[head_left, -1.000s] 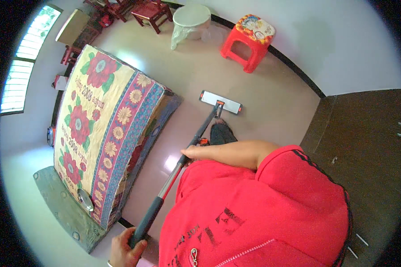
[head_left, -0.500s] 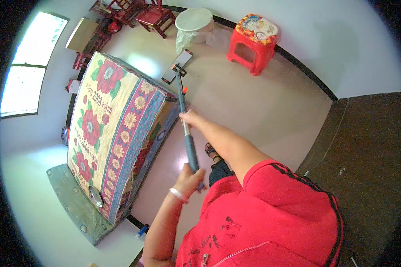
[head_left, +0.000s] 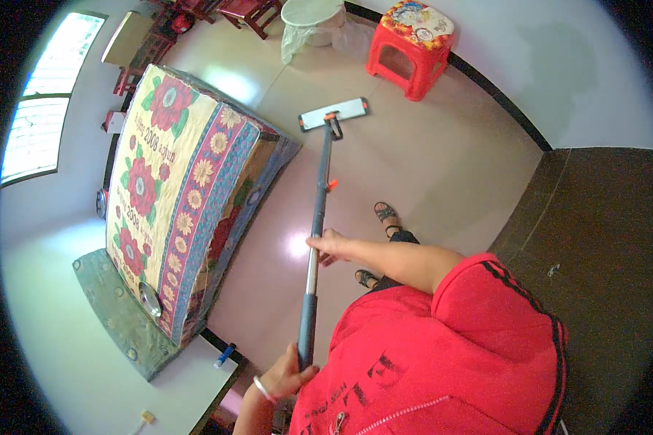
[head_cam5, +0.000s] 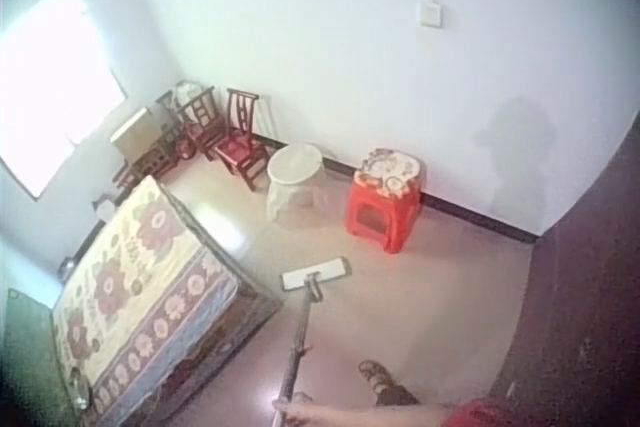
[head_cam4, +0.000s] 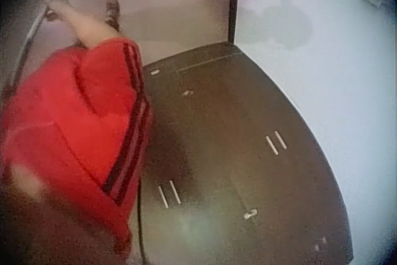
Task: The person cleans the floor of a room using a flat mop.
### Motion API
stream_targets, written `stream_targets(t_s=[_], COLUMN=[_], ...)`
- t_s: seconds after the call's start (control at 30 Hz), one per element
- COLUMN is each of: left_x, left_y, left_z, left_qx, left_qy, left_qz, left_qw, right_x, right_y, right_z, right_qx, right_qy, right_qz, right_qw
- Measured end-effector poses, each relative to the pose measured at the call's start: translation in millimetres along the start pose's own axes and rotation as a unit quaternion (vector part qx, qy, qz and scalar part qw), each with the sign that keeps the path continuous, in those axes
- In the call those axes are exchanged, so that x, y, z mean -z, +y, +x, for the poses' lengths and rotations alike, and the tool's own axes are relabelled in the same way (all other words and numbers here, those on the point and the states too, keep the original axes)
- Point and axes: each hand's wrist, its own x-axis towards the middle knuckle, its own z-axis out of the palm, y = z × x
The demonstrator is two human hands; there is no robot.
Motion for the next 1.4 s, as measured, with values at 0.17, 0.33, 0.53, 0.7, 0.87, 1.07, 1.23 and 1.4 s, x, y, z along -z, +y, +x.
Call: stream_targets(t_s=[0.17, 0.33, 0.53, 0.7, 0.87, 1.07, 1.23, 1.4], left_x=[-49, -104, -173, -215, -231, -170, -149, -145], left_y=[-73, -128, -240, -261, -324, -270, -213, -219], left_z=[-33, -49, -174, -268, -253, -108, -5, -12], left_qx=[0.026, 0.114, 0.274, 0.299, 0.185, 0.123, 0.071, 0.157], left_qy=[0.033, 0.22, 0.213, 0.282, 0.36, 0.263, 0.185, 0.21], left_qz=[0.005, 0.021, 0.075, -0.01, 0.009, -0.044, -0.027, 0.048], left_qw=[0.999, 0.968, 0.935, 0.912, 0.915, 0.956, 0.98, 0.964], right_x=[-15, -48, -181, -272, -257, -109, -18, -28], right_y=[58, 135, 317, 375, 388, 296, 193, 202], right_z=[23, 89, 49, 4, 24, 88, 91, 94], right_qx=[0.005, -0.015, -0.136, -0.278, -0.231, -0.109, -0.025, -0.027], right_qy=[0.182, 0.222, 0.147, -0.024, -0.063, 0.108, 0.285, 0.318], right_qz=[-0.032, 0.09, 0.022, 0.016, -0.01, -0.107, -0.201, -0.138], right_qw=[0.983, 0.971, 0.979, 0.96, 0.971, 0.982, 0.937, 0.938])
